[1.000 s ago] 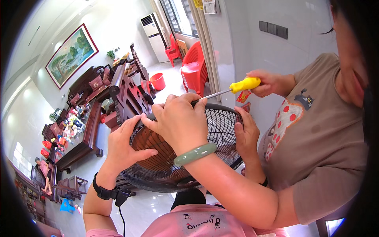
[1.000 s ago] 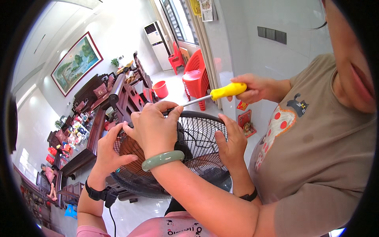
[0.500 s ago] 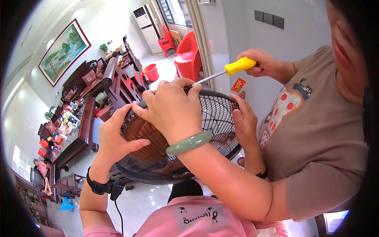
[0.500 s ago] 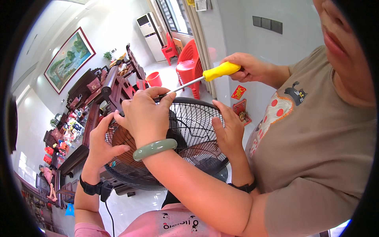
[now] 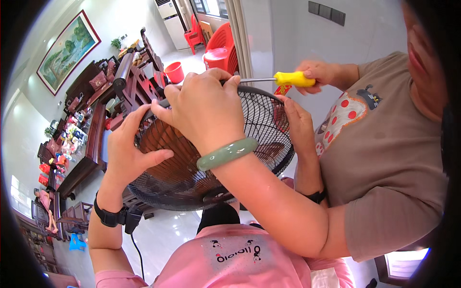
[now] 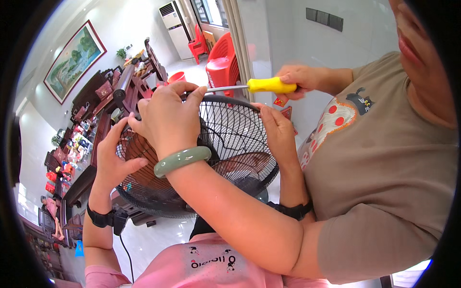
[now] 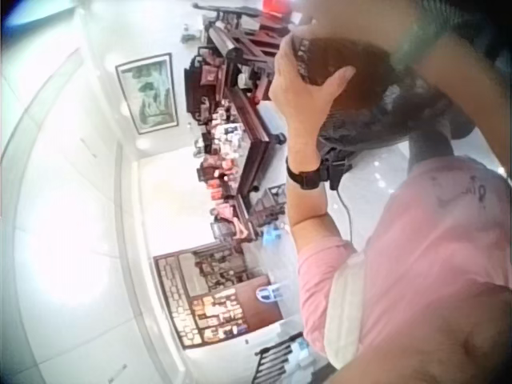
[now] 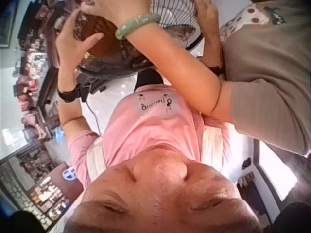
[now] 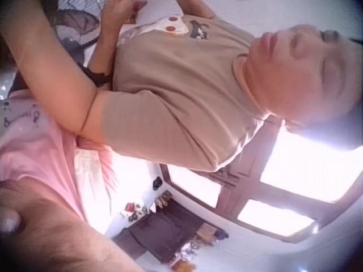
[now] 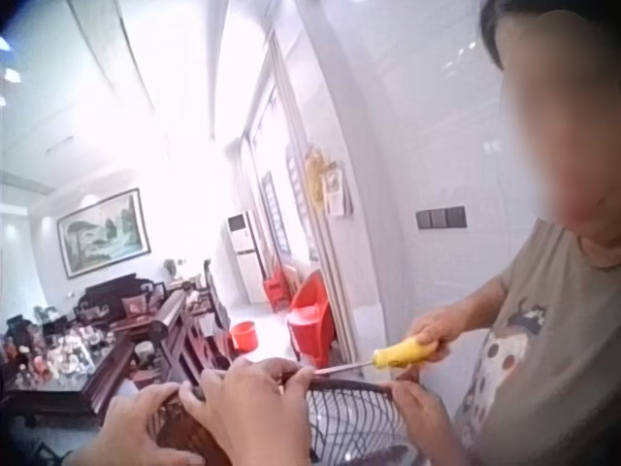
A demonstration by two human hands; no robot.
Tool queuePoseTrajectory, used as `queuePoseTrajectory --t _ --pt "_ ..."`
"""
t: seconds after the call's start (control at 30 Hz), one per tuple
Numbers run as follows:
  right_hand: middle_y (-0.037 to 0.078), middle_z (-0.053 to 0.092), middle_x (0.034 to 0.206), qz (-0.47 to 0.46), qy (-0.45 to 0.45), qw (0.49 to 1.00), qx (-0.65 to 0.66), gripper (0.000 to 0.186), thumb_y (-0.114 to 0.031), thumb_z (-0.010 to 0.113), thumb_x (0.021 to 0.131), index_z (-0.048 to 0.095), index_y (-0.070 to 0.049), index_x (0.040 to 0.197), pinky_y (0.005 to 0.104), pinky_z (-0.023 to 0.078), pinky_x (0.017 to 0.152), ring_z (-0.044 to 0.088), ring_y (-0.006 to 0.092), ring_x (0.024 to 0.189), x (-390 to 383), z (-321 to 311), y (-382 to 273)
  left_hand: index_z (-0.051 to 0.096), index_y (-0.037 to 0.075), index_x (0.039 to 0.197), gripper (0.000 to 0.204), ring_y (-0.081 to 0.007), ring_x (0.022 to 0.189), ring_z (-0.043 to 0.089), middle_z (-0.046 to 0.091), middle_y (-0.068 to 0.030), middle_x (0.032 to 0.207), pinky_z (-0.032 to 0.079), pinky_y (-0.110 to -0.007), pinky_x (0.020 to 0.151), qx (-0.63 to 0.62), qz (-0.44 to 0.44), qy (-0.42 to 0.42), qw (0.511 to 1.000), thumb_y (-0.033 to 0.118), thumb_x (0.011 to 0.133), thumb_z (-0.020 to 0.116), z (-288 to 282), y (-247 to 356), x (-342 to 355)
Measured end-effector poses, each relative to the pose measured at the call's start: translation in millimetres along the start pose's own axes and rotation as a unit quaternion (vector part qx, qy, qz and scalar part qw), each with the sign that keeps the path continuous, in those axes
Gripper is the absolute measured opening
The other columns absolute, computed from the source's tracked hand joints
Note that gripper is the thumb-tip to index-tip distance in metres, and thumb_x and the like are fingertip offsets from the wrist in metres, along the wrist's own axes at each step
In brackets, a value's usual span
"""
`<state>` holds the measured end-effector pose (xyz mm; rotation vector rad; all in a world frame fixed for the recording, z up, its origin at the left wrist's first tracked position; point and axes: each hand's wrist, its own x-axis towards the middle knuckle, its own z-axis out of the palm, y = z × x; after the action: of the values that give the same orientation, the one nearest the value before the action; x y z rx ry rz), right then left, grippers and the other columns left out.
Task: The recorder and another person are fixing a floor fan by screwing the protective casing together using a screwdriver.
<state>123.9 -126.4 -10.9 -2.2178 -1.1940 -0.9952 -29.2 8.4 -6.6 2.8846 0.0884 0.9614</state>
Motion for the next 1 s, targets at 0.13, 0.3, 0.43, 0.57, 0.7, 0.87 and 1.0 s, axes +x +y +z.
queuePoseTrajectory --t 0.13,0.3,0.43,0.57,0.7,0.87,1.0 --pt "0.015 0.071 0.092 -0.01 0.02 1.0 -0.017 0.047 -0.058 0.058 0.094 0.077 -0.016 0.104 0.063 0.057 0.079 0.067 0.0444 0.096 -3 3 -4 0.057 0.002 0.137 0.095 -0.0325 0.107 0.071 0.071 -0.0169 0.12 0.055 -0.038 0.091 -0.013 -0.016 0.004 1.0 0.049 0.063 0.094 -1 0 -2" --pt "0.003 0.07 0.095 -0.077 -0.039 0.991 -0.102 0.025 -0.038 0.062 0.097 0.074 -0.029 0.117 0.0486 0.062 0.069 0.071 0.0291 0.091 -1 3 14 0.057 0.004 0.138 0.095 -0.0319 0.109 0.071 0.07 -0.0156 0.12 0.055 -0.038 0.091 -0.001 -0.003 -0.001 1.0 0.048 0.063 0.094 0 3 8" --pt "-0.001 0.069 0.093 -0.136 0.015 0.983 -0.124 0.027 -0.028 0.067 0.091 0.074 -0.038 0.115 0.048 0.063 0.063 0.072 0.0271 0.088 1 14 18 0.058 0.004 0.137 0.092 -0.0322 0.108 0.069 0.07 -0.0153 0.12 0.054 -0.038 0.092 -0.014 -0.023 -0.001 1.0 0.043 0.062 0.095 1 0 6" --pt "0.005 0.072 0.095 -0.113 0.031 0.989 -0.085 0.021 -0.035 0.067 0.09 0.076 -0.033 0.109 0.0527 0.063 0.069 0.071 0.0327 0.09 -1 15 11 0.057 0.003 0.14 0.094 -0.0261 0.106 0.069 0.07 -0.0131 0.122 0.053 -0.037 0.094 -0.044 -0.07 0.0 0.997 0.037 0.061 0.096 1 -2 -1" --pt "0.014 0.07 0.093 0.05 -0.036 0.996 0.061 0.051 -0.061 0.058 0.093 0.079 -0.016 0.107 0.0709 0.042 0.1 0.06 0.0474 0.113 5 13 -12 0.055 0.002 0.142 0.095 -0.0234 0.109 0.068 0.068 -0.0122 0.128 0.053 -0.035 0.096 -0.045 -0.05 0.011 0.998 0.036 0.063 0.095 2 -6 -3" --pt "0.017 0.071 0.096 0.06 -0.033 0.998 0.018 0.059 -0.062 0.058 0.092 0.078 -0.009 0.109 0.0701 0.042 0.1 0.061 0.0475 0.111 16 36 -20 0.053 -0.003 0.143 0.099 -0.0252 0.126 0.063 0.065 -0.0171 0.136 0.048 -0.037 0.106 -0.09 -0.061 0.001 0.994 0.043 0.065 0.094 6 -5 5" --pt "0.019 0.07 0.083 0.1 -0.078 0.992 0.016 0.066 -0.065 0.057 0.09 0.079 -0.004 0.104 0.0703 0.041 0.1 0.064 0.0463 0.101 24 29 -28 0.052 -0.003 0.143 0.1 -0.0263 0.126 0.063 0.064 -0.0177 0.138 0.046 -0.038 0.108 -0.054 -0.084 -0.015 0.995 0.053 0.069 0.09 2 -6 4"
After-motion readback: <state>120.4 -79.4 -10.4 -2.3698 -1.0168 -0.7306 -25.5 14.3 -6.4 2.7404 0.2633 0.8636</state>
